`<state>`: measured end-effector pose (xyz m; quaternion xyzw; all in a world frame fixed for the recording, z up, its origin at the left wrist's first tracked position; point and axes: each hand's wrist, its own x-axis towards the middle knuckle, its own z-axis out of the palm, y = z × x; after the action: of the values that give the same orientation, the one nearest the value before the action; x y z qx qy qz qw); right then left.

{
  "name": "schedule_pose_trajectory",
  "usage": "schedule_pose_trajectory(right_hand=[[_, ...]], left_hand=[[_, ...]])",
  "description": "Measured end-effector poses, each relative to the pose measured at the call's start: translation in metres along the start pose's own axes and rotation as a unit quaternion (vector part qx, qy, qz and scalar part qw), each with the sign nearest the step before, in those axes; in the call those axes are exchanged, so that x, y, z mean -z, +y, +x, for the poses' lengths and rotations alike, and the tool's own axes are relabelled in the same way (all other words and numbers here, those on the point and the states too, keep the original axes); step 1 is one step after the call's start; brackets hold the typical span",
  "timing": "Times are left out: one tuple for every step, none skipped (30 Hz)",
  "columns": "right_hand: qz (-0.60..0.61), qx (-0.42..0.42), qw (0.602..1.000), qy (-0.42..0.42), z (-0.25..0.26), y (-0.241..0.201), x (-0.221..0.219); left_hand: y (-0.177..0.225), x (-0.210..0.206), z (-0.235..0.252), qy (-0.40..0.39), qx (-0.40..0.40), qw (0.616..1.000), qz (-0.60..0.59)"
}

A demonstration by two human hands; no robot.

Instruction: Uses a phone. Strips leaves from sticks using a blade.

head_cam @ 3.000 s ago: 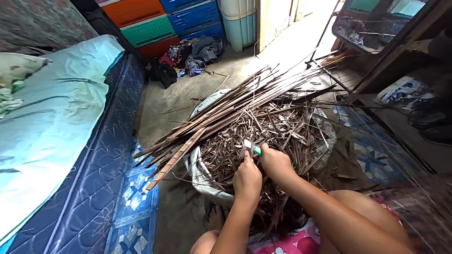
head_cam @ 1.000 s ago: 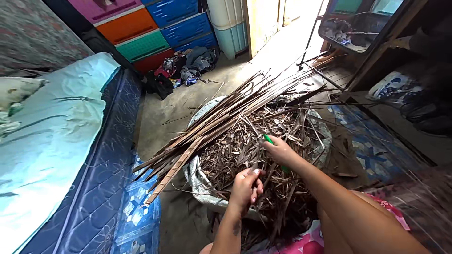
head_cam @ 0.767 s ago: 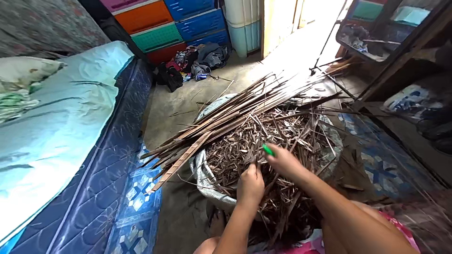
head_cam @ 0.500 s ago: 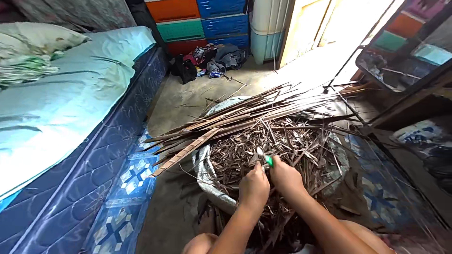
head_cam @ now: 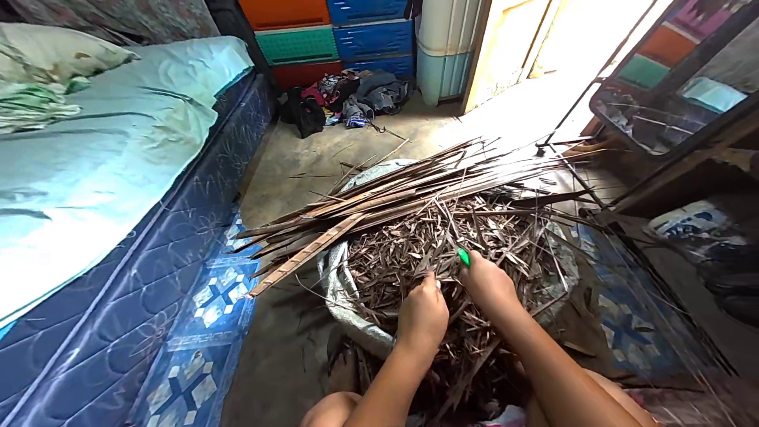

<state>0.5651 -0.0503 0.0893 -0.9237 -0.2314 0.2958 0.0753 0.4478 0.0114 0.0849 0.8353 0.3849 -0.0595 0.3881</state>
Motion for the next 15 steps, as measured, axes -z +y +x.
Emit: schedule_pose_trajectory(right_hand=[[0.020, 0.026, 0.999, -0.014, -0.006, 0.002, 0.002], [0.042, 0.060, 0.997, -0.037, -0.014, 0.002, 0.001], [0.055, 0.088, 0.992, -0.069, -0.023, 0.002, -0.003], [0.057, 0.102, 0.988, -0.103, -0.031, 0.000, -0.008], [0.046, 0.103, 0.986, -0.124, -0.035, -0.002, -0.012], [0.030, 0.095, 0.987, -0.125, -0.037, -0.003, -0.015], [0.015, 0.084, 0.989, -0.117, -0.035, -0.004, -0.017], [0.004, 0.071, 0.992, -0.108, -0.031, -0.005, -0.016], [-0.007, 0.060, 0.994, -0.095, -0.027, -0.006, -0.015], [-0.017, 0.051, 0.995, -0.084, -0.022, -0.009, -0.014], [-0.026, 0.044, 0.996, -0.074, -0.020, -0.012, -0.013], [-0.036, 0.040, 0.997, -0.060, -0.019, -0.015, -0.014], [-0.047, 0.035, 0.997, -0.048, -0.020, -0.019, -0.015], [-0.056, 0.029, 0.997, -0.035, -0.019, -0.021, -0.017], [-0.059, 0.021, 0.998, -0.023, -0.017, -0.021, -0.018]], left_hand=[[-0.002, 0.001, 0.001, 0.003, 0.000, 1.000, -0.003], [-0.003, 0.003, 0.003, 0.002, 0.007, 1.000, -0.003], [-0.003, 0.007, 0.004, -0.004, 0.017, 1.000, -0.002], [-0.001, 0.010, 0.004, -0.012, 0.028, 1.000, 0.000], [0.000, 0.012, 0.003, -0.019, 0.034, 0.999, 0.003], [0.001, 0.012, 0.001, -0.023, 0.033, 0.999, 0.010], [0.002, 0.011, -0.001, -0.025, 0.027, 0.999, 0.017], [0.003, 0.009, -0.003, -0.023, 0.018, 0.999, 0.023], [0.003, 0.008, -0.004, -0.015, 0.007, 1.000, 0.025], [0.002, 0.006, -0.003, -0.004, 0.000, 1.000, 0.027], [0.002, 0.005, -0.001, 0.007, -0.005, 1.000, 0.027], [0.002, 0.005, 0.001, 0.016, -0.007, 1.000, 0.026], [0.002, 0.005, 0.003, 0.025, -0.010, 0.999, 0.023], [0.001, 0.006, 0.003, 0.030, -0.011, 0.999, 0.021], [0.000, 0.006, 0.003, 0.030, -0.013, 0.999, 0.017]])
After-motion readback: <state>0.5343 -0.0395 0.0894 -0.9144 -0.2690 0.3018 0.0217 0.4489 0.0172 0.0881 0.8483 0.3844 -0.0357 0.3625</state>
